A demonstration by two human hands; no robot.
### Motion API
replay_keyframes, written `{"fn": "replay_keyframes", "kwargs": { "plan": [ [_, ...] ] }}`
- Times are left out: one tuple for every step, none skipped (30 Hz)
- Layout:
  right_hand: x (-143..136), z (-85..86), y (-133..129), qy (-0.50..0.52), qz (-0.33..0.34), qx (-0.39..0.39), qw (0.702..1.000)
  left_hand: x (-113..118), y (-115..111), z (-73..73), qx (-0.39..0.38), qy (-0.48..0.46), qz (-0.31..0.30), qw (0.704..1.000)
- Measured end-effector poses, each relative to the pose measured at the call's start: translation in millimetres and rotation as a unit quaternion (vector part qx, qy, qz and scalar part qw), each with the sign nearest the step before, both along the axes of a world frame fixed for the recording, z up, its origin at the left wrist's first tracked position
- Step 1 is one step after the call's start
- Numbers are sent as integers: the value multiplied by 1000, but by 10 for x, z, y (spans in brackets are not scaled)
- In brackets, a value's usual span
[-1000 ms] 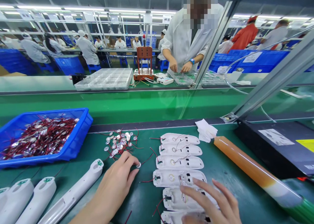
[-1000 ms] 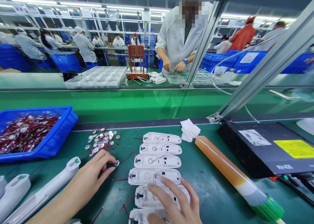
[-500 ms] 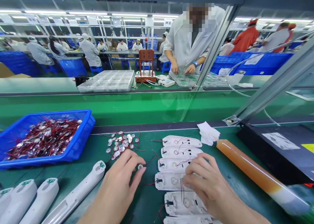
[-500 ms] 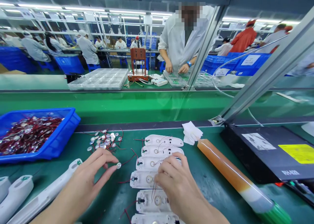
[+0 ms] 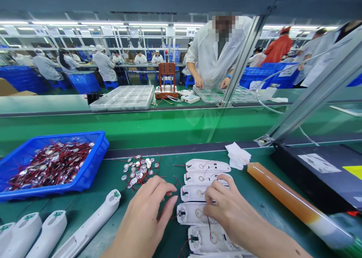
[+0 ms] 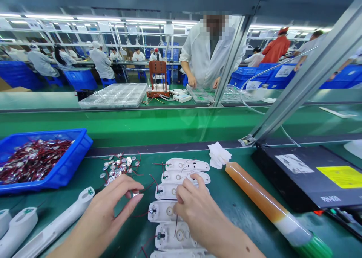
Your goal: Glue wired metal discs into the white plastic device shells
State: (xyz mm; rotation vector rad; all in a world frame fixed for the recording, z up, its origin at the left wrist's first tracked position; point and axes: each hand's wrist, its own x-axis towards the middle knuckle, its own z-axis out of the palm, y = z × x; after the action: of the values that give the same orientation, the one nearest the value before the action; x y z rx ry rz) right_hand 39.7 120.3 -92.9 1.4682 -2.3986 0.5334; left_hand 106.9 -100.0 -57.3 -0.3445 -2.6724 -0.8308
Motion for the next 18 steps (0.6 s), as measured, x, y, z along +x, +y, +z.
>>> {"fn": "replay_keyframes", "kwargs": {
  "plan": [
    [-15,-14,1,-5,4,-4,1000,-3,1,-4,1,-3,0,1000],
    [-31,-28,3,-8,9,-8,1000,-5,2,-7,2,-3,0,1000],
    [-47,-39,4,-9,14,-14,1000,-7,3,-10,5,-2,0,1000],
    [-60,-42,4,-11,17,-18,1000,-10,7,-11,9,-1,0,1000],
    [-68,-34,3,-13,18,-25,999,-12,14,-11,16,-3,-1,1000],
    [-70,-13,1,-14,16,-29,999,-14,27,-10,28,-11,-1,1000],
    [-62,22,-1,-19,15,-35,999,-17,47,-7,47,-29,-3,998],
    [-46,68,-4,-30,16,-48,998,-21,75,-2,76,-65,-13,995],
    [-21,123,-8,-50,16,-67,996,-25,111,4,121,-120,-30,985],
    [10,182,-13,-72,19,-93,993,-30,155,10,186,-191,-53,962],
    [44,242,-19,-90,23,-124,988,-34,204,16,266,-266,-79,923],
    [79,299,-27,-102,29,-154,982,-38,254,19,347,-337,-105,869],
    [112,350,-37,-103,38,-182,977,-41,302,19,420,-398,-123,806],
    [139,393,-47,-92,43,-199,975,-42,346,12,482,-443,-135,744],
    [160,424,-57,-71,52,-208,974,-41,382,-2,528,-472,-138,693],
    [177,442,-64,-47,60,-211,974,-38,410,-26,557,-486,-136,659],
    [189,446,-69,-24,65,-206,976,-31,431,-62,576,-487,-131,643],
    [201,435,-69,-4,60,-196,979,-20,444,-112,586,-479,-124,641]
  ]
}}
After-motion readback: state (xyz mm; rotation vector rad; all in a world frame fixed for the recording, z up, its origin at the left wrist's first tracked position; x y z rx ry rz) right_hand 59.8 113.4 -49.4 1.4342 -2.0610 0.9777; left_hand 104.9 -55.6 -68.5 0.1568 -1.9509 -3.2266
